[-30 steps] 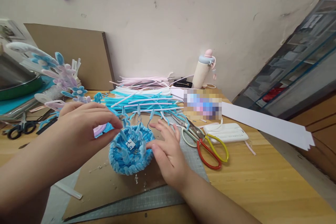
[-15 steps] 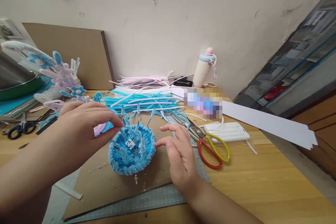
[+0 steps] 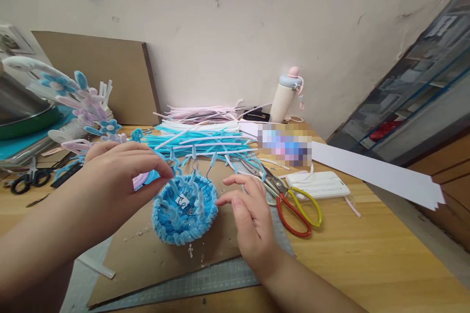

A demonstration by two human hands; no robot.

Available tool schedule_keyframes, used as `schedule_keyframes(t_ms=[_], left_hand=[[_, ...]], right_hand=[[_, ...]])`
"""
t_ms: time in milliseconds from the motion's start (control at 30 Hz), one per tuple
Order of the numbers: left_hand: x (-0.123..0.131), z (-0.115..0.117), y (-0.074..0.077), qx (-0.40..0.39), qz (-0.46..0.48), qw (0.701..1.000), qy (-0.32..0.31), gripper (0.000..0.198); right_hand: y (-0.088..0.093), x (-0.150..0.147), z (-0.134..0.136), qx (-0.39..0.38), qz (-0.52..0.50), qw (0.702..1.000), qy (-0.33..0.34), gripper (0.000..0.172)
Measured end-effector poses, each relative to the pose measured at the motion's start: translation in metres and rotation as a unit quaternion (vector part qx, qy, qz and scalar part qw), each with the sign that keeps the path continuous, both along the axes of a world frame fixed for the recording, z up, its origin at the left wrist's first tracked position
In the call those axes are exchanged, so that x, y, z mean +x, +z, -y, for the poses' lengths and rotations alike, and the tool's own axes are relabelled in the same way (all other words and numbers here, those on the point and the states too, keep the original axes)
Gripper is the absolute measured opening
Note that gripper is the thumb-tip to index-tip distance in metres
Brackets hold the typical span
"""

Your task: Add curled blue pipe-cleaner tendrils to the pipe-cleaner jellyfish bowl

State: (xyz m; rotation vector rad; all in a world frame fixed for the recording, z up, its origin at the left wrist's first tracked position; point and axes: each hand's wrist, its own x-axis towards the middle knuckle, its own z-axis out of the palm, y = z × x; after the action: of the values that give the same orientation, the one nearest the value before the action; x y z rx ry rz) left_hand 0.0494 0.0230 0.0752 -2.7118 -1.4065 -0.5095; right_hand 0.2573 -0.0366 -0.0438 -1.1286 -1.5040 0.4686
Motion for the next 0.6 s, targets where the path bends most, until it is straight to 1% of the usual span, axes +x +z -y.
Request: schedule_keyframes(t_ms=[367,600], left_hand=[[0.0019,-0.0002,0.0011,-0.009,0.001,1.0,0.007,0.021],[-0.0024,-0.0005,0.0005,-0.007,0.019,1.0,0.017,0.018]], right_hand=[[0.0003,-0.0003,-0.0012,-0.005,-0.004,1.0,0.005,0.039],[0.0,-0.0003,-0.0008,-0.004,-0.006,1.0,0.004,0.039]])
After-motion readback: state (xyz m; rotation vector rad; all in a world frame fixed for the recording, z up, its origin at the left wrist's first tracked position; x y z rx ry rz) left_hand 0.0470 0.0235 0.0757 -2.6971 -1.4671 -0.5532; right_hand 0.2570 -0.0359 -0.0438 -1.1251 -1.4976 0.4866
